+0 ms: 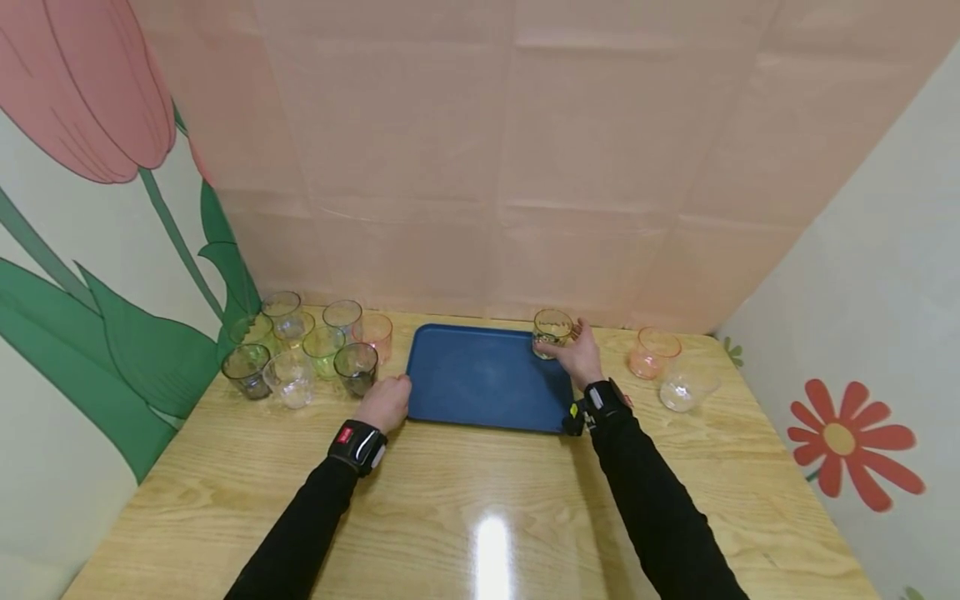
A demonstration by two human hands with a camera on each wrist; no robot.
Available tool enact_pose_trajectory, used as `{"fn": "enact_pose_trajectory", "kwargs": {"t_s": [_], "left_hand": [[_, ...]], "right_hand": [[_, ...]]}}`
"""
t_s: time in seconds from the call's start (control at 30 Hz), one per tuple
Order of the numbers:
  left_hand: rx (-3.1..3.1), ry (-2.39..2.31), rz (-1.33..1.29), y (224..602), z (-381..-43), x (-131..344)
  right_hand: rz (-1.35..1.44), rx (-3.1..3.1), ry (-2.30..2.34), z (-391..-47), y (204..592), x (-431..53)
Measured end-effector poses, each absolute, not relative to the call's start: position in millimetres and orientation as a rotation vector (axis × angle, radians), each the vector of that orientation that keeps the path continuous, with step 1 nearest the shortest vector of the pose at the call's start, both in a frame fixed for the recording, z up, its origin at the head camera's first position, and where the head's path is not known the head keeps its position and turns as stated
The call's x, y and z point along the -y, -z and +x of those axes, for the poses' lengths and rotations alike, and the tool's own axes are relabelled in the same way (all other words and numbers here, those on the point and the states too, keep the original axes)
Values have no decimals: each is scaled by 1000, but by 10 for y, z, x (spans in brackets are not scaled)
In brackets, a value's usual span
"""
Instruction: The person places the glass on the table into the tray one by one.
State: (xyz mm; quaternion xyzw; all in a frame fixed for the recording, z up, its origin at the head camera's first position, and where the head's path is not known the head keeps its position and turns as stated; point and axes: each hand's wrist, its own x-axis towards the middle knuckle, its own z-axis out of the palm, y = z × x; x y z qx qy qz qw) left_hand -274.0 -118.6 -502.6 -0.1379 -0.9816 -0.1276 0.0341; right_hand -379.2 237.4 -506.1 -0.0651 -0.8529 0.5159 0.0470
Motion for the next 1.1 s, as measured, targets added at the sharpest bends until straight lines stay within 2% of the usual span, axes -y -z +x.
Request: {"fn": "enact_pose_trajectory", "kwargs": {"t_s": [0.8,1.1], "left_hand": [[2962,366,-525,4966,-2657,1191],[2975,409,-495,4941,-2644,1190]], "right_hand": [[8,2458,-1823,-3290,4925,-2872],[-215,2273,-1631,-3039,4830,-3100]]}}
